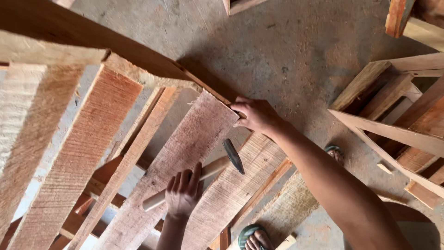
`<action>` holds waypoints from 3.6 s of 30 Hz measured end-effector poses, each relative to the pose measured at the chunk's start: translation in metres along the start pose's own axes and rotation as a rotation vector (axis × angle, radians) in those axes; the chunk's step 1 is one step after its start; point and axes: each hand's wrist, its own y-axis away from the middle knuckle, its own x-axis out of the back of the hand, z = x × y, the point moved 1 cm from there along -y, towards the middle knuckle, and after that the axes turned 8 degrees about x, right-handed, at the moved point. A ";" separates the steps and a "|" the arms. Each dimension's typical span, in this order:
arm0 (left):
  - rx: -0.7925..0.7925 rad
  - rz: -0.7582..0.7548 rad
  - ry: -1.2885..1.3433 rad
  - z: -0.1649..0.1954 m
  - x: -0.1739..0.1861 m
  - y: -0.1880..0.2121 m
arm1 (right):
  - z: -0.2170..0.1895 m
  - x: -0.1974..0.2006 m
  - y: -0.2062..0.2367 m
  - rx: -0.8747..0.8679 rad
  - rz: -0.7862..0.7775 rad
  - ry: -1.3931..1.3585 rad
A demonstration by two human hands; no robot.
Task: The person uses a hammer to drive nails into a wooden pallet, securing slats to the frame. They repeatedly position nails and strike them with the hammer while working on the pallet structure.
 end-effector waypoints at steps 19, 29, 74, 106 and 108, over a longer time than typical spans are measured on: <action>0.323 -0.043 0.059 0.018 0.014 -0.016 | -0.004 0.011 -0.002 -0.061 -0.060 0.033; 0.260 0.083 -0.069 -0.001 0.012 -0.019 | -0.002 0.012 -0.057 0.032 0.040 -0.196; 0.001 -0.285 -0.001 0.006 0.013 -0.032 | 0.019 0.021 -0.021 0.239 -0.144 0.156; 0.035 0.092 -0.042 0.032 -0.025 -0.089 | 0.008 0.021 -0.019 -0.062 -0.194 -0.024; 0.017 0.096 -0.051 0.030 -0.027 -0.091 | 0.007 0.024 -0.020 -0.029 -0.186 -0.007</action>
